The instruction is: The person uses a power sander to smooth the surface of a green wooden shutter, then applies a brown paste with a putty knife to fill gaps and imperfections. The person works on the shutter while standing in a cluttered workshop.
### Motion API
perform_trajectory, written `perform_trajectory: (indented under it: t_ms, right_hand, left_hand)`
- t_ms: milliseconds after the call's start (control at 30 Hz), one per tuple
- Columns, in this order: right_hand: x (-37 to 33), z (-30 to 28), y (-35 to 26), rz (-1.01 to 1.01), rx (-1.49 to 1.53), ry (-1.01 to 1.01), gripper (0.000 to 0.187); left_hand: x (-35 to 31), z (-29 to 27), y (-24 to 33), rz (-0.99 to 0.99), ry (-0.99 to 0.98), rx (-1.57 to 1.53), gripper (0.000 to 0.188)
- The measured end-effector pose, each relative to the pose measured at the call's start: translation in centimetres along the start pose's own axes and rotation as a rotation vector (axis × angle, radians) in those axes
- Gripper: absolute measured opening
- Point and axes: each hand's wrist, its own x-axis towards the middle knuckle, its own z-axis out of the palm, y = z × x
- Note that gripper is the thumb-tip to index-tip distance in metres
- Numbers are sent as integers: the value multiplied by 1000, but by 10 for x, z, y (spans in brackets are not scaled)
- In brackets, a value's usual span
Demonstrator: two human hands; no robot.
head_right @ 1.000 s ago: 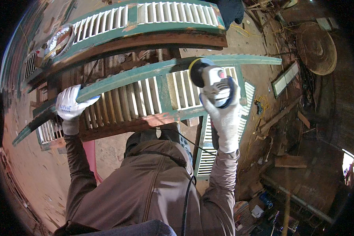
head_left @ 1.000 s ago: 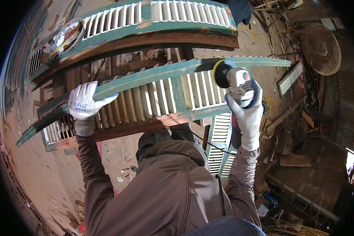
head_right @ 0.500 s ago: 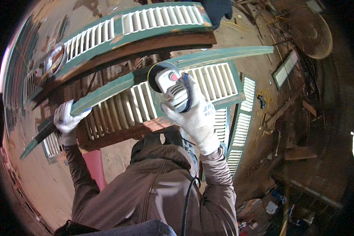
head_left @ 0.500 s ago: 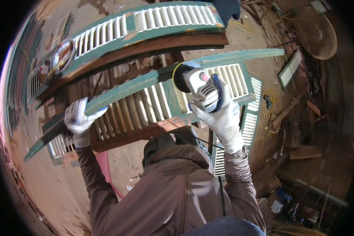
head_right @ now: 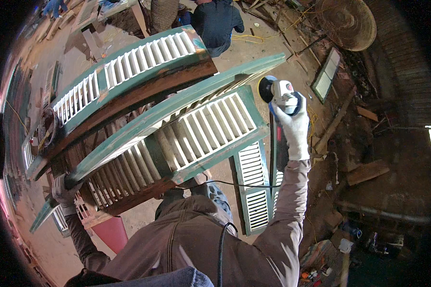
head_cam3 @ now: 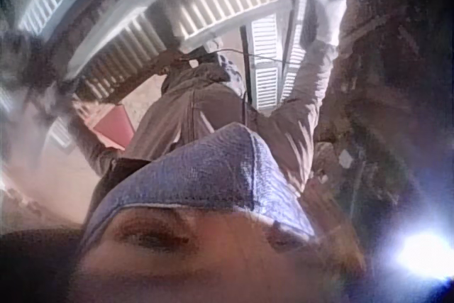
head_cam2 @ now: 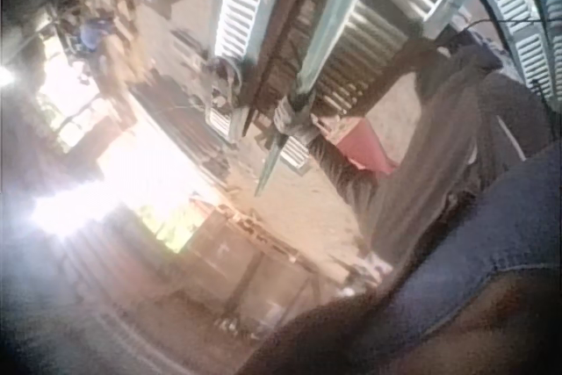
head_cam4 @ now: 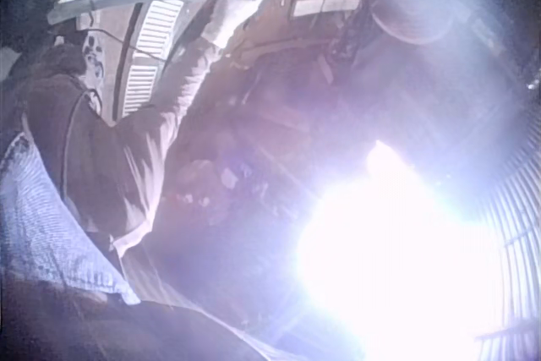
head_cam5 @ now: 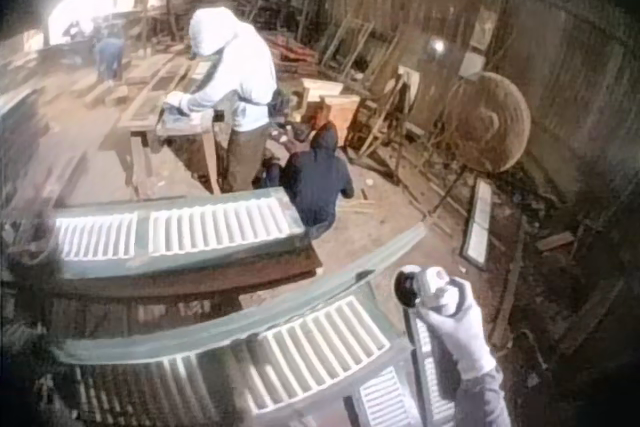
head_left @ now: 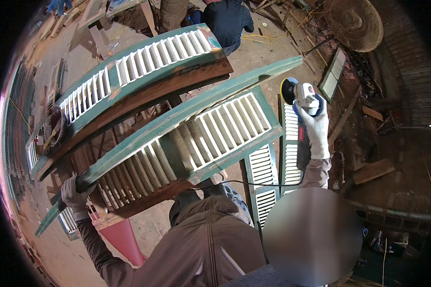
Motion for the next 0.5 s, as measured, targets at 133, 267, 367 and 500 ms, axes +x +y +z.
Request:
perform_trajectory:
  t_ms: [133, 267, 367, 500]
  right_hand:
    - [50, -7, 31, -57, -5, -10, 69]
    - [76, -2, 35, -68, 87, -101, 69]
    - [87, 4, 33, -34, 115, -159, 69]
    - [108, 0, 52, -31, 181, -127, 67]
  left_hand:
    - [-12, 9, -9, 31, 43, 18, 73]
    - [-27, 8, -12, -34, -22, 68, 74]
    - [-28, 4, -7, -12, -2, 29, 69]
    - [-29, -3, 5, -38, -62, 47, 64]
